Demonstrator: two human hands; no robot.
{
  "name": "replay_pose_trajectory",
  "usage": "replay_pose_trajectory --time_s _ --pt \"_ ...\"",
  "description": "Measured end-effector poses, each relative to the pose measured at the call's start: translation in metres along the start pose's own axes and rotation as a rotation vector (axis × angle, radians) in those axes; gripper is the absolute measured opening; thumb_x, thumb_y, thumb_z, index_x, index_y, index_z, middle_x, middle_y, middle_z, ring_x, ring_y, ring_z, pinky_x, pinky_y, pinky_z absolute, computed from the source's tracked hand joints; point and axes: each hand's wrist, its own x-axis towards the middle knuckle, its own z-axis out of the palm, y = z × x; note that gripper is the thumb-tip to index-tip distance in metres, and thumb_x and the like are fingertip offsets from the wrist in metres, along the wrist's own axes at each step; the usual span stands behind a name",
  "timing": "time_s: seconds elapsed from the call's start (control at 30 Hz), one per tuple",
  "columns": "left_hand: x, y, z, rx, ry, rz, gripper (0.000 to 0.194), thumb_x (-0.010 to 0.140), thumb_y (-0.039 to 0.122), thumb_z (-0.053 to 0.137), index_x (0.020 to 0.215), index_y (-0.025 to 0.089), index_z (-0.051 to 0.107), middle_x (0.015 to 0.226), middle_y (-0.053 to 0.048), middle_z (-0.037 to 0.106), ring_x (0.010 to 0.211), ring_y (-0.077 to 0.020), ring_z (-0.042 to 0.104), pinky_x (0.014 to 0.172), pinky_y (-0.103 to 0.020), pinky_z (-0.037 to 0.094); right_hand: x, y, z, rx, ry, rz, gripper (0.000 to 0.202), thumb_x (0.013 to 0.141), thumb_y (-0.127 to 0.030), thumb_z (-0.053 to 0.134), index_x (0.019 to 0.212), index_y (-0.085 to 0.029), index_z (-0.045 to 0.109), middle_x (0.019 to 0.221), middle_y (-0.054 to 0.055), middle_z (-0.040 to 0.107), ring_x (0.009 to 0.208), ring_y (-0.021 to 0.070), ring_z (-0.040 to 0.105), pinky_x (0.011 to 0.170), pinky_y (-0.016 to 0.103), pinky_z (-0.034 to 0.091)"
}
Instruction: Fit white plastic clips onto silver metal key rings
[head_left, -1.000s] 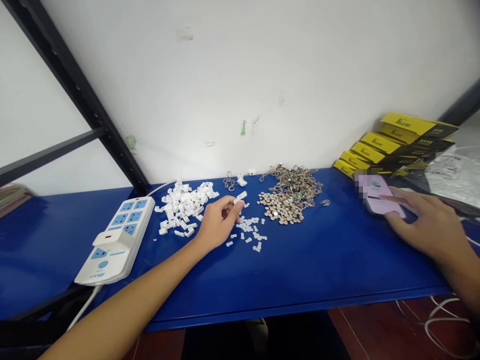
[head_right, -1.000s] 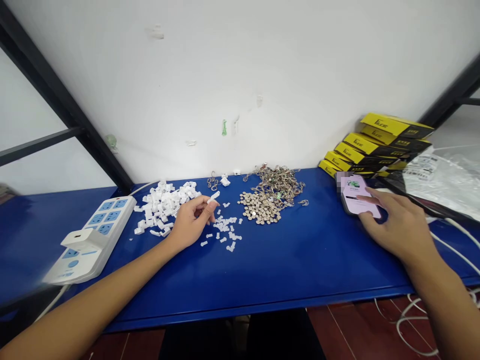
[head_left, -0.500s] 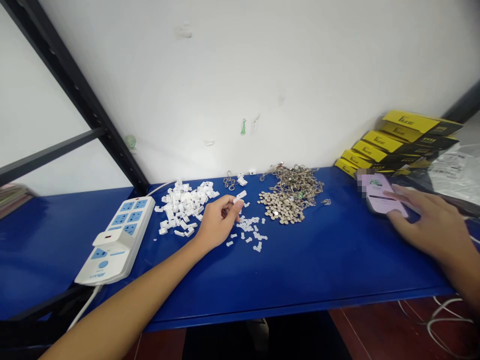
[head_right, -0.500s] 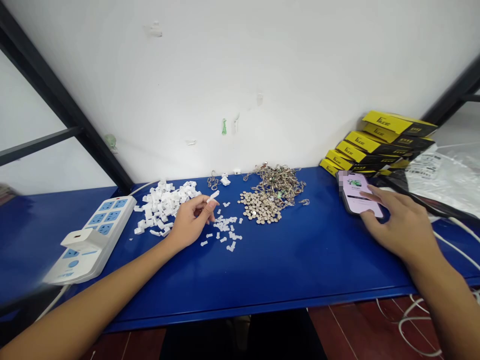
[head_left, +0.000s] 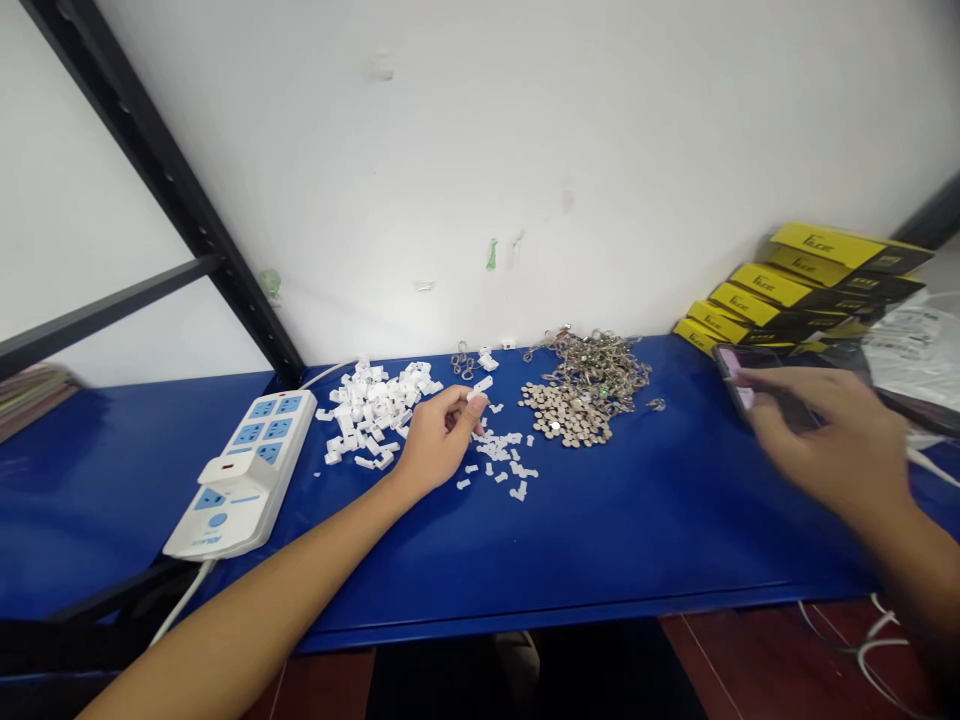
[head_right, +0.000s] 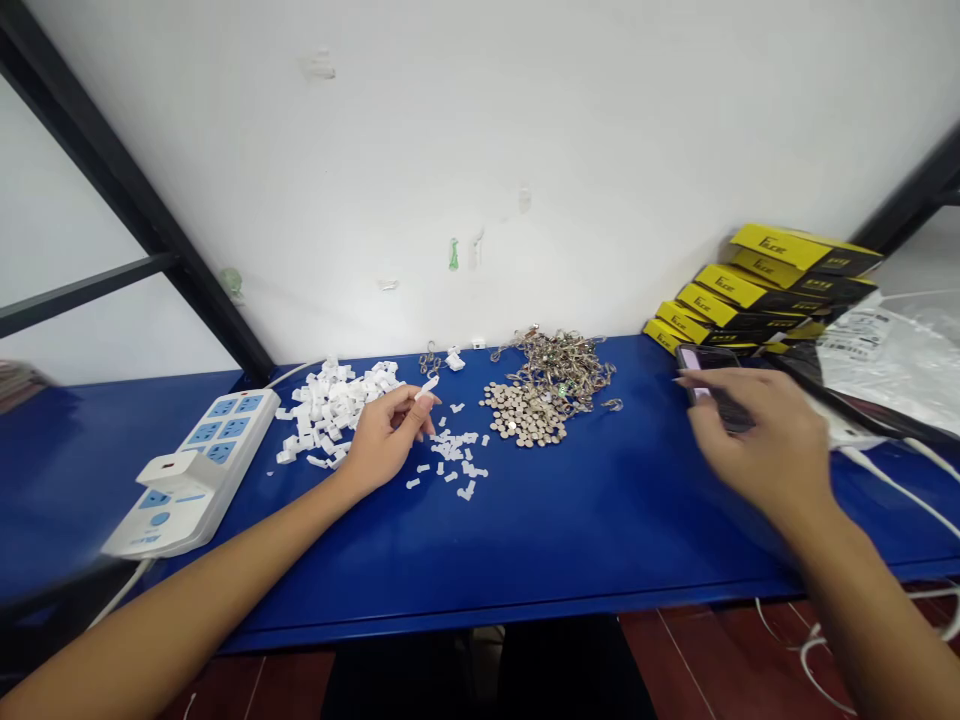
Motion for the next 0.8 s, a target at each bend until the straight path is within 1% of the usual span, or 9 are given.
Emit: replay_pose_trajectory --time_s 0.1,0.17,0.23,0.3,0.4,0.5,0.57,0.73,0.8 --pt "0.002 0.002 -0.003 0.009 0.041 -0.004 0.042 0.104 0.053 0.051 0.110 0.018 0.073 0.081 -0.004 0.073 0.065 -0.0149 0.061 0.057 -0.026 0.046 0.026 -0.052 0.007 0.269 -0.330 -0.079 0.027 0.095 -0.037 0.055 0.103 -0.026 0.079 0.100 0.007 0.080 0.091 0.0267 0.074 0.086 0.043 0.058" --pt "0.004 0.002 -0.004 0.020 0.074 -0.013 0.043 0.103 0.054 0.052 0.115 0.018 0.074 0.086 -0.005 0.075 0.067 -0.0154 0.061 0.057 -0.026 0.046 0.048 -0.085 0.014 0.379 -0.488 -0.052 0.028 0.095 -0.038 0.056 0.104 -0.026 0.079 0.100 0.006 0.080 0.081 0.0227 0.073 0.075 0.038 0.057" --pt "0.006 0.000 -0.006 0.025 0.096 -0.019 0.044 0.101 0.054 0.055 0.119 0.018 0.073 0.089 -0.005 0.076 0.070 -0.0161 0.062 0.058 -0.026 0.048 0.070 -0.117 0.025 0.443 -0.682 -0.092 0.028 0.093 -0.038 0.059 0.107 -0.025 0.080 0.092 0.005 0.080 0.074 0.0201 0.071 0.069 0.035 0.055" --pt "0.008 -0.003 -0.006 0.024 0.102 -0.017 0.044 0.101 0.053 0.057 0.122 0.018 0.073 0.092 -0.006 0.077 0.071 -0.0163 0.064 0.060 -0.026 0.049 0.085 -0.145 0.039 0.481 -0.748 -0.159 0.026 0.091 -0.035 0.061 0.105 -0.023 0.080 0.087 0.005 0.079 0.073 0.0193 0.069 0.068 0.033 0.053" --pt "0.010 -0.008 -0.007 0.002 0.105 -0.003 0.043 0.101 0.052 0.058 0.123 0.018 0.071 0.094 -0.006 0.077 0.070 -0.0154 0.065 0.060 -0.026 0.050 0.088 -0.175 0.063 0.530 -0.716 -0.261 0.024 0.091 -0.028 0.058 0.101 -0.020 0.079 0.080 0.004 0.076 0.069 0.0178 0.066 0.066 0.032 0.048" --pt "0.011 -0.009 -0.007 -0.063 0.104 -0.006 0.041 0.101 0.052 0.058 0.119 0.017 0.069 0.090 -0.006 0.077 0.067 -0.0141 0.065 0.058 -0.024 0.049 0.072 -0.186 0.080 0.576 -0.633 -0.330 0.021 0.091 -0.023 0.056 0.093 -0.019 0.077 0.076 0.004 0.072 0.067 0.0159 0.061 0.066 0.031 0.044" --pt "0.012 -0.009 -0.007 -0.103 0.089 -0.013 0.040 0.100 0.053 0.058 0.111 0.016 0.068 0.086 -0.007 0.077 0.065 -0.0136 0.065 0.056 -0.023 0.049 0.060 -0.184 0.085 0.624 -0.667 -0.331 0.019 0.091 -0.024 0.057 0.091 -0.019 0.075 0.076 0.003 0.071 0.066 0.0147 0.060 0.066 0.030 0.044" --pt "0.013 -0.007 -0.008 -0.182 0.015 -0.066 0.042 0.098 0.055 0.061 0.105 0.015 0.072 0.088 -0.010 0.077 0.064 -0.0140 0.065 0.052 -0.023 0.051 0.057 -0.166 0.085 0.628 -0.962 -0.268 0.022 0.088 -0.040 0.068 0.095 -0.021 0.076 0.084 0.004 0.072 0.071 0.0164 0.062 0.065 0.029 0.046" --pt "0.014 -0.005 -0.011 -0.219 0.006 -0.096 0.043 0.097 0.055 0.062 0.106 0.015 0.073 0.092 -0.011 0.077 0.065 -0.0144 0.066 0.051 -0.024 0.052 0.062 -0.161 0.085 0.620 -1.034 -0.230 0.026 0.087 -0.044 0.069 0.096 -0.021 0.076 0.084 0.005 0.073 0.071 0.0176 0.063 0.064 0.030 0.046"
